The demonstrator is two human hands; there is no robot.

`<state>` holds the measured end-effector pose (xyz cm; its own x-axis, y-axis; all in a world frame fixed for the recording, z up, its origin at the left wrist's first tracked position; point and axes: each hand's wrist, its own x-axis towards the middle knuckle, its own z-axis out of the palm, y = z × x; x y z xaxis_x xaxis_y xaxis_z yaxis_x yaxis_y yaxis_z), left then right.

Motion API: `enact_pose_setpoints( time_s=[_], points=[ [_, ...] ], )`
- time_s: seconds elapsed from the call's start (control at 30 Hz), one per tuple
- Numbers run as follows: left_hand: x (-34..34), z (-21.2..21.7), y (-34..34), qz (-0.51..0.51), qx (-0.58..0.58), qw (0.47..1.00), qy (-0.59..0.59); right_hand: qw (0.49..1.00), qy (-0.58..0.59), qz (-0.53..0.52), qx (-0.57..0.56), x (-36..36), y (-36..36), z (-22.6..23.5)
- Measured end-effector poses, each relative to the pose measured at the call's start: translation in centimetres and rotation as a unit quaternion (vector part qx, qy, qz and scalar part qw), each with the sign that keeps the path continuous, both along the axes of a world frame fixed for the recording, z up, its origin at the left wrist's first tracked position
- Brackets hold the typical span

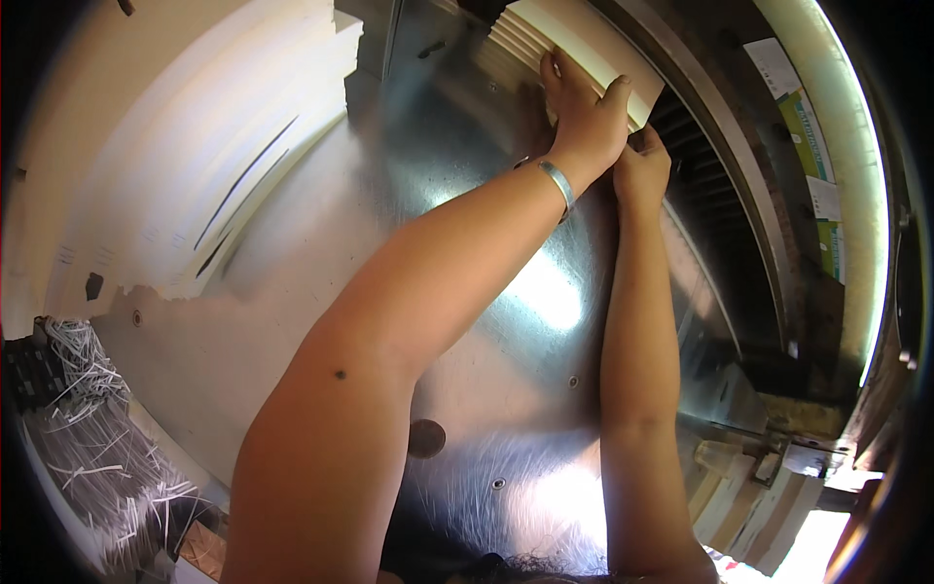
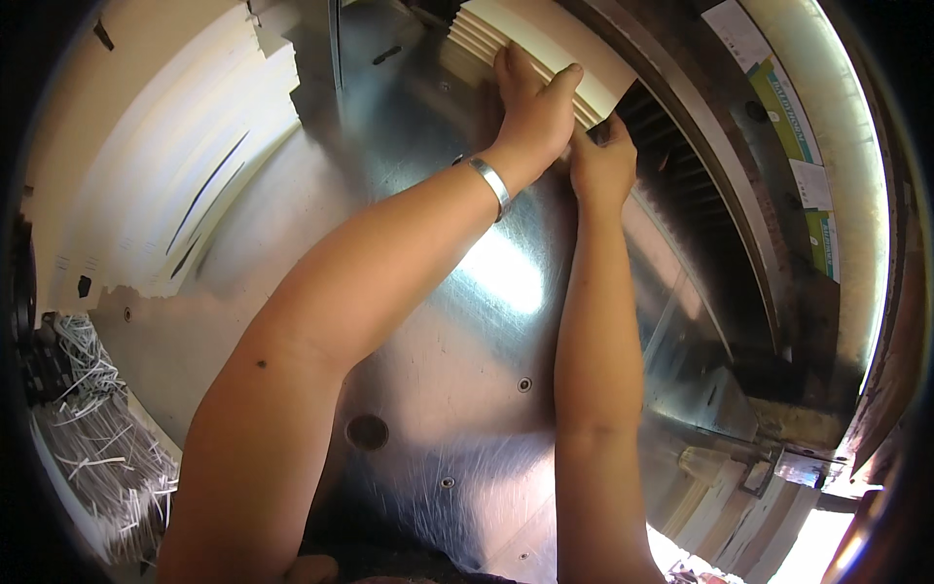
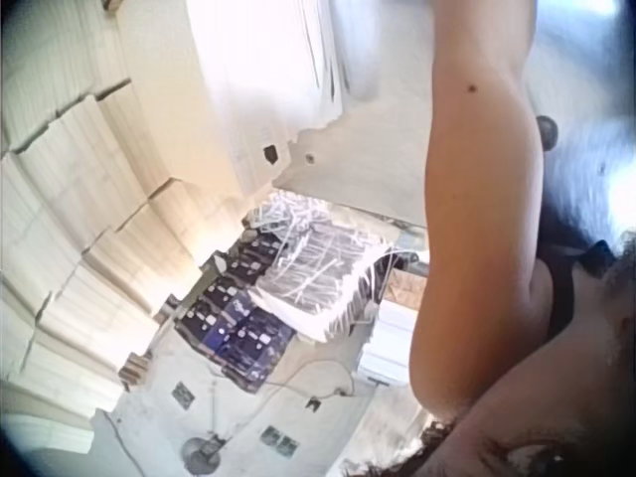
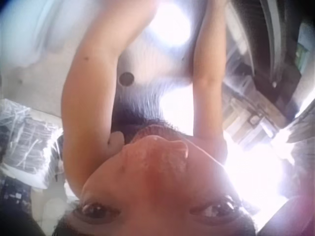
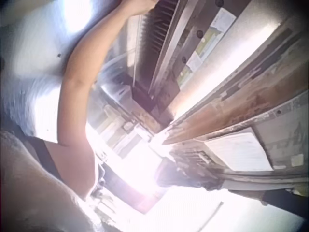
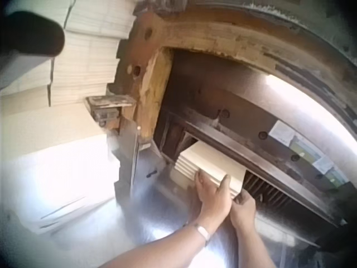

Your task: The person aligns stacks of paper on a cutting machine bed and operates the cutter, then removes the cut paper and places the scrap into a bag.

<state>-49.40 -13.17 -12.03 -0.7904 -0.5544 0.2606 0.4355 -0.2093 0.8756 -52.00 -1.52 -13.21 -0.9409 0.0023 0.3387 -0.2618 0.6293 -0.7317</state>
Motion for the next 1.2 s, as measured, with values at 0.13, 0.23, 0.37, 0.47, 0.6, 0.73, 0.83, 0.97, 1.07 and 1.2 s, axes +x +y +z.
enact_pose_setpoints(
  time_s=[0.13, 0.23, 0.37, 0.47, 0.6, 0.73, 0.83, 0.97, 1.07, 1.2],
  points=[
    [0.0, 0.0, 0.0, 0.013, -0.006, 1.0, 0.011, 1.0, 0.0, -0.01, 0.012, -0.5, 0.0, -0.4],
    [0.2, 0.2, 0.1, 0.008, 0.009, 1.0, -0.004, 1.0, 0.008, -0.005, 0.004, -0.6, 0.1, -0.6],
    [0.6, 0.5, 0.4, 0.003, 0.016, 1.0, -0.008, 0.999, 0.023, -0.019, 0.04, -0.5, 0.4, -0.5],
    [0.5, 0.3, 0.1, 0.014, 0.0, 1.0, -0.023, 0.995, -0.001, -0.044, 0.09, 1.1, -0.8, 0.7],
    [0.5, 0.1, 0.1, 0.013, -0.012, 0.999, -0.033, 0.986, -0.006, -0.073, 0.151, 1.7, -1.2, 0.9],
    [0.4, 0.2, 0.3, 0.009, -0.008, 1.0, -0.026, 0.984, -0.027, -0.069, 0.163, 1.7, -1.0, 1.3],
    [0.1, 0.2, 0.3, 0.007, -0.007, 1.0, -0.026, 0.979, -0.021, -0.088, 0.181, 1.5, -1.0, 1.1],
    [0.0, 0.1, 0.2, 0.011, -0.006, 0.999, -0.035, 0.976, -0.012, -0.085, 0.198, 1.4, -1.1, 1.1],
    [0.1, 0.0, 0.0, 0.009, -0.005, 0.999, -0.038, 0.973, -0.033, -0.076, 0.217, 1.5, -1.2, 1.3],
    [0.4, 0.0, -0.1, 0.005, -0.018, 0.999, -0.036, 0.969, -0.036, -0.075, 0.232, 1.9, -1.3, 1.5]
  ],
)
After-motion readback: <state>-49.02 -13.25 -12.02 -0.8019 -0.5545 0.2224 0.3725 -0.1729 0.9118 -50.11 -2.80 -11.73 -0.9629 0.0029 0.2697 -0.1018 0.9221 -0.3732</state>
